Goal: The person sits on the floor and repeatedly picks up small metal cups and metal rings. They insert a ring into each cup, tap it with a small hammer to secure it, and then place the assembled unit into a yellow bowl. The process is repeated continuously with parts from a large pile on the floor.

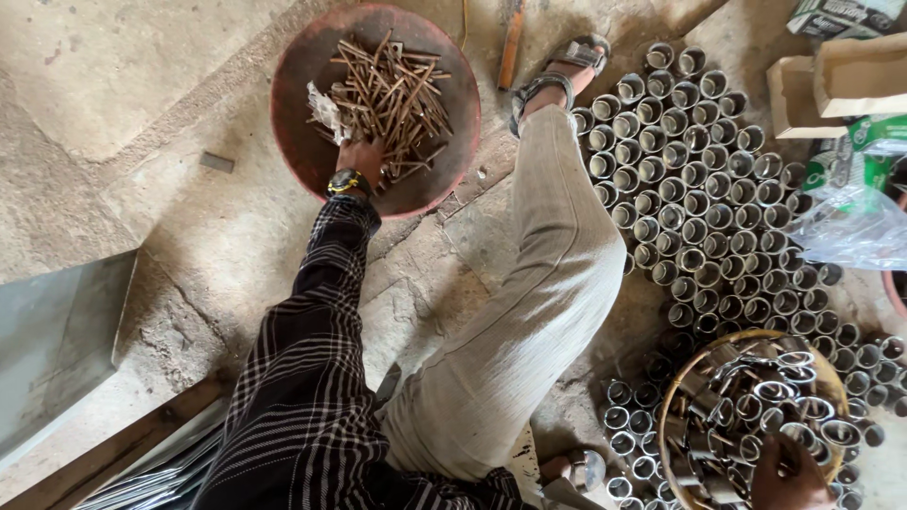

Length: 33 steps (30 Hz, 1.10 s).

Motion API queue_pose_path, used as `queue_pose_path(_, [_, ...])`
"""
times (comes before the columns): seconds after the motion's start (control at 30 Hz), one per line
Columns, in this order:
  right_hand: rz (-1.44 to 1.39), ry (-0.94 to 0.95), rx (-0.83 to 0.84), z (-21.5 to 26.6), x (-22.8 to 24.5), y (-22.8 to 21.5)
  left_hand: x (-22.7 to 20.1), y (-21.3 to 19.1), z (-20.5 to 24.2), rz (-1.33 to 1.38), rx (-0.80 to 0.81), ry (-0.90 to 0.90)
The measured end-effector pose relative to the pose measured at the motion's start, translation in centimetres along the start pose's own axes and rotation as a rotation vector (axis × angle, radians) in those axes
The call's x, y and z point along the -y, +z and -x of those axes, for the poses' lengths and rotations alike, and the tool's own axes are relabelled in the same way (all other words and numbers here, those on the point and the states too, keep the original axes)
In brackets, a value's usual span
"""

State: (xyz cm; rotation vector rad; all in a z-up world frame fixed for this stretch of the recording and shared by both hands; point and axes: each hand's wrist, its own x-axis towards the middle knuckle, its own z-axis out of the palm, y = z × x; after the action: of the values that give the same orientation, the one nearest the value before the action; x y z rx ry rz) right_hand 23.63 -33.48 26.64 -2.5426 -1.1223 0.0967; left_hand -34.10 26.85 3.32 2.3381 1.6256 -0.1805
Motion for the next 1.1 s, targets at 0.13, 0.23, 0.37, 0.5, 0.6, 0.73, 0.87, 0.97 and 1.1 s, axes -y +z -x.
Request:
queue_pose_path(0.13, [-0.04, 0.022, 0.008, -0.5, -0.2, -0.2, 0.7, 0.1, 1.3, 0.266, -0.012, -0.143])
queue_pose_path(0.23, [-0.04, 0.046, 0.017, -0.3, -0.3, -0.3, 1.6, 1.2, 4.0, 0.345, -0.17, -0.052])
queue_pose_path(0.37, [-0.1, 0.055, 0.033, -0.5, -0.2, 0.0, 0.7, 2.8, 4.2, 0.693, -0.492, -0.347])
queue_pose_path(0.5, [-0.109, 0.067, 0.056, -1.0, -0.2, 0.0, -0.4, 2.4, 1.1, 0.756, -0.56, -0.411])
queue_pose_path(0.6, [-0.011, 0.017, 0.009, -0.8, 0.0, 0.4, -2.5, 1.2, -2.1, 0.524, -0.476, -0.395])
queue_pose_path(0.73, [0.04, -0.026, -0.038, -0.7, -0.1, 0.6, -6.5, 0.8, -4.1, 0.158, -0.142, -0.4])
queue_pose_path(0.87, [0.097, -0.052, -0.049, -0.5, -0.2, 0.6, -8.7, 0.2, -4.1, -0.216, -0.152, -0.481])
queue_pose_path(0.97, [0.115, -0.054, -0.047, -0.4, -0.3, 0.8, -8.8, 0.2, -4.5, -0.245, -0.139, -0.526])
queue_pose_path(1.1, [0.115, -0.057, -0.037, -0.5, -0.5, 1.1, -9.4, -1.0, -4.2, -0.214, 0.086, -0.494])
